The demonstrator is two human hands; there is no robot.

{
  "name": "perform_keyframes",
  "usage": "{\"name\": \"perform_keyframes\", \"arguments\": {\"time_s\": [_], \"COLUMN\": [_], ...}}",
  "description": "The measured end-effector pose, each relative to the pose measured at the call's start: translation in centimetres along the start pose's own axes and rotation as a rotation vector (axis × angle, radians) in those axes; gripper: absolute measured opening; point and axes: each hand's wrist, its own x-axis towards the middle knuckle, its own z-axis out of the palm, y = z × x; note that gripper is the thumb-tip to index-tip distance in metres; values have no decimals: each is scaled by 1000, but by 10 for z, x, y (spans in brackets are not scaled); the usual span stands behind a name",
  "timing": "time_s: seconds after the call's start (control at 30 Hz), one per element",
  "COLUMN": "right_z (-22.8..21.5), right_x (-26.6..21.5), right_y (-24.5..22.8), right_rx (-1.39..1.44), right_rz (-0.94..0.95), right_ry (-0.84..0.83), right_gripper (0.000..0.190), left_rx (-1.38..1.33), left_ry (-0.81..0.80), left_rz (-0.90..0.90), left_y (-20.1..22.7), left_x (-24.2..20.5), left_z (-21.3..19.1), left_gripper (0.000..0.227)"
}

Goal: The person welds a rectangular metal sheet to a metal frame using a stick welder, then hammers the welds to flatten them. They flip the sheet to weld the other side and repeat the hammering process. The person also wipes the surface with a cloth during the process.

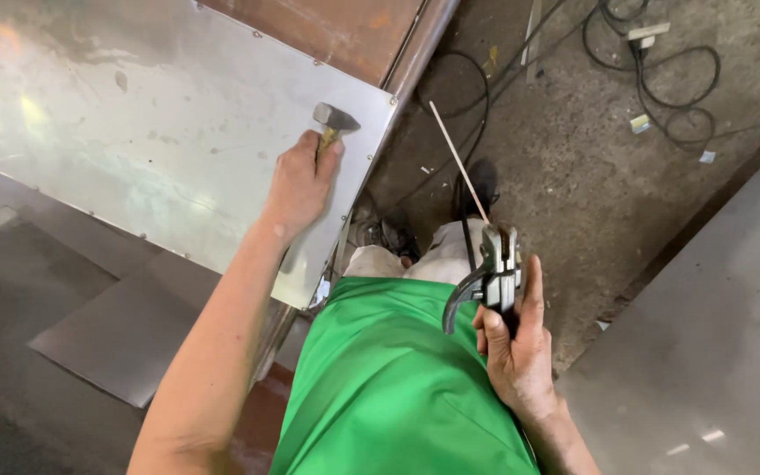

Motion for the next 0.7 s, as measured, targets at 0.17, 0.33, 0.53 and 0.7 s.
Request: {"name": "perform_keyframes", "arguments": {"time_s": [0.17, 0.33, 0.53, 0.7], "right_z": [3, 0, -5, -6], "right_x": [-3, 15, 24, 30], "right_y": [11, -8, -5, -2], "right_rx": [-42, -160, -233, -207], "right_rz": [-12, -143, -55, -133], "right_ry": [-58, -69, -128, -142], "right_gripper": [77, 67, 66, 64], "left_rx": [59, 250, 412, 468], "left_ry": [27, 40, 8, 38], "left_rz": [-4, 16, 22, 63], "left_y": [16, 21, 19, 16], "left_x": [6, 7, 5, 8], "left_z": [6, 19, 22, 27], "left_gripper": [41, 38, 37, 37]}}
